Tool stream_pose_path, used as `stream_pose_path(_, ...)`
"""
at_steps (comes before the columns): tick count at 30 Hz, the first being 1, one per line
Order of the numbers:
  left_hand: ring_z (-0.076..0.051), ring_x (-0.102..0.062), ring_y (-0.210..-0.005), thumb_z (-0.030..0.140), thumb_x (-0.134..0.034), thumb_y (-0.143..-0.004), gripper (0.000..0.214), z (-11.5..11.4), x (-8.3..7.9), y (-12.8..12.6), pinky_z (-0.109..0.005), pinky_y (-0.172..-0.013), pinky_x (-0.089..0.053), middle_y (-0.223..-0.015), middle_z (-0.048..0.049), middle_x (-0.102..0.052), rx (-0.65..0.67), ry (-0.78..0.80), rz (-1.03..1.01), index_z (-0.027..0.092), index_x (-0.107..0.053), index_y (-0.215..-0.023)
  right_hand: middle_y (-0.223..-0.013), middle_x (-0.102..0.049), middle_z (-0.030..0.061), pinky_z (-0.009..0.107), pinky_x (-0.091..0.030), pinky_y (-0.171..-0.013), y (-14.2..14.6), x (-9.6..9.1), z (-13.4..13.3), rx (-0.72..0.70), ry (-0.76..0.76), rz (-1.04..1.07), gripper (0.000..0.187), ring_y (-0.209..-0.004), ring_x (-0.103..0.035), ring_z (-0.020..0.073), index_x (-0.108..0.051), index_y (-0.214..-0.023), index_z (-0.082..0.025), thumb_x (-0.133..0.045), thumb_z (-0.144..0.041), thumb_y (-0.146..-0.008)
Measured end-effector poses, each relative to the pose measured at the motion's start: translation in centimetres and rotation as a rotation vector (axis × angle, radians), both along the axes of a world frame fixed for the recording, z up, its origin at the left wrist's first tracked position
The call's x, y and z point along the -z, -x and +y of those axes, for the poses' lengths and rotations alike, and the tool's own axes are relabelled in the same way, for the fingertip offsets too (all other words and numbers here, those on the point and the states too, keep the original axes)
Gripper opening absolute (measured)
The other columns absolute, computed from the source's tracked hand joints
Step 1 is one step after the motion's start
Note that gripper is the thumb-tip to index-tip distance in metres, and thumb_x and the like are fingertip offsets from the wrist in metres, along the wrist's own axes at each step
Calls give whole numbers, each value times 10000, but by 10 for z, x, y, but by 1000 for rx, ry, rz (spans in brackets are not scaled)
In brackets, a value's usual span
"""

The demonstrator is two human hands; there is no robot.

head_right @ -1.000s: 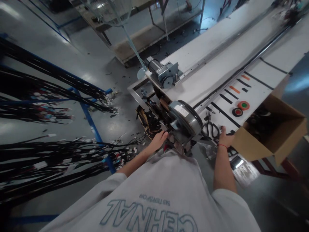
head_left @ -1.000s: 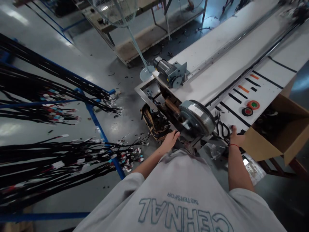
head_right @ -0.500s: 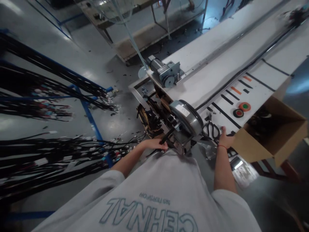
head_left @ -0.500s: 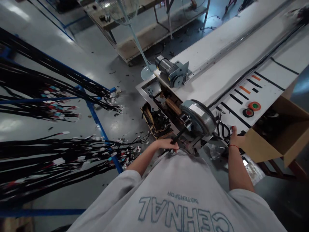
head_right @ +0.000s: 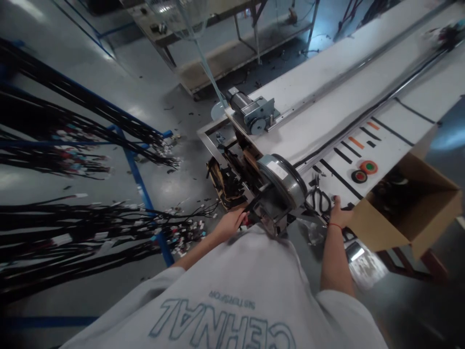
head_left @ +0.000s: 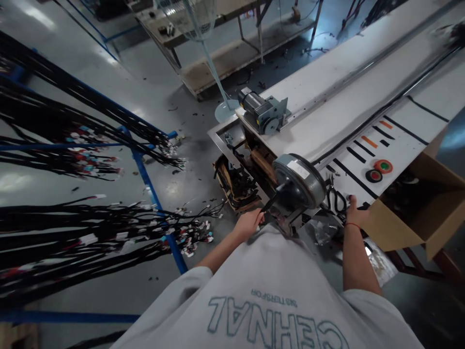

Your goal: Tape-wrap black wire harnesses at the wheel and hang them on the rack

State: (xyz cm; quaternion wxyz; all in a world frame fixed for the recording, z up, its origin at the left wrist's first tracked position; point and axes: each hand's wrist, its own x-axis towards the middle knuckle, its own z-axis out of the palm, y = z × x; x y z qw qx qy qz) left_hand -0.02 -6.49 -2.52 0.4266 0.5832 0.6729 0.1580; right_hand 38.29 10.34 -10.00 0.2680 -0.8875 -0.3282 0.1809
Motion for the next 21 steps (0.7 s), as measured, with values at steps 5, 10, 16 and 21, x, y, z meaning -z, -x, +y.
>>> stream_pose_path(5, -226, -667, -798, 367, -326, -1016, 369, 23, -7, -18, -293, -785, -448, -851, -88, -690, 10, -44, 98, 202, -613, -851, -1213, -592, 313, 525, -416, -1026, 6, -7, 2, 107, 65, -26, 730, -1190, -549, 432, -569, -1144, -33, -700, -624, -736)
stream_pose_path(10, -239, -693, -832, 367, -394, -1013, 315, 46, -9, -30, -287, -773, -450, -853, -104, -704, -50, -34, 165, 183, -626, -905, -1219, -595, 315, 537, -427, -1013, 8, -9, 2, 158, 33, -2, 735, -1194, -542, 443, -579, -1139, -53, -743, -614, -693)
stream_pose_path(16, -210, -674, -791, 377, -442, -997, 347, 62, -10, -42, -285, -782, -468, -734, -67, -687, -183, 53, -29, 174, -627, -784, -1194, -616, 297, 537, -440, -1004, 12, -15, 0, 138, 18, -13, 707, -1180, -560, 434, -580, -1129, -60, -719, -619, -718)
stream_pose_path(21, -103, -541, -493, 431, -407, -1012, 434, 78, -9, -38, -227, -574, -467, -545, 22, -544, -541, 536, -803, 155, -566, -717, -1166, -615, 308, 546, -450, -979, 17, -16, -1, 154, 21, -9, 696, -1157, -563, 440, -576, -1098, -68, -693, -646, -728)
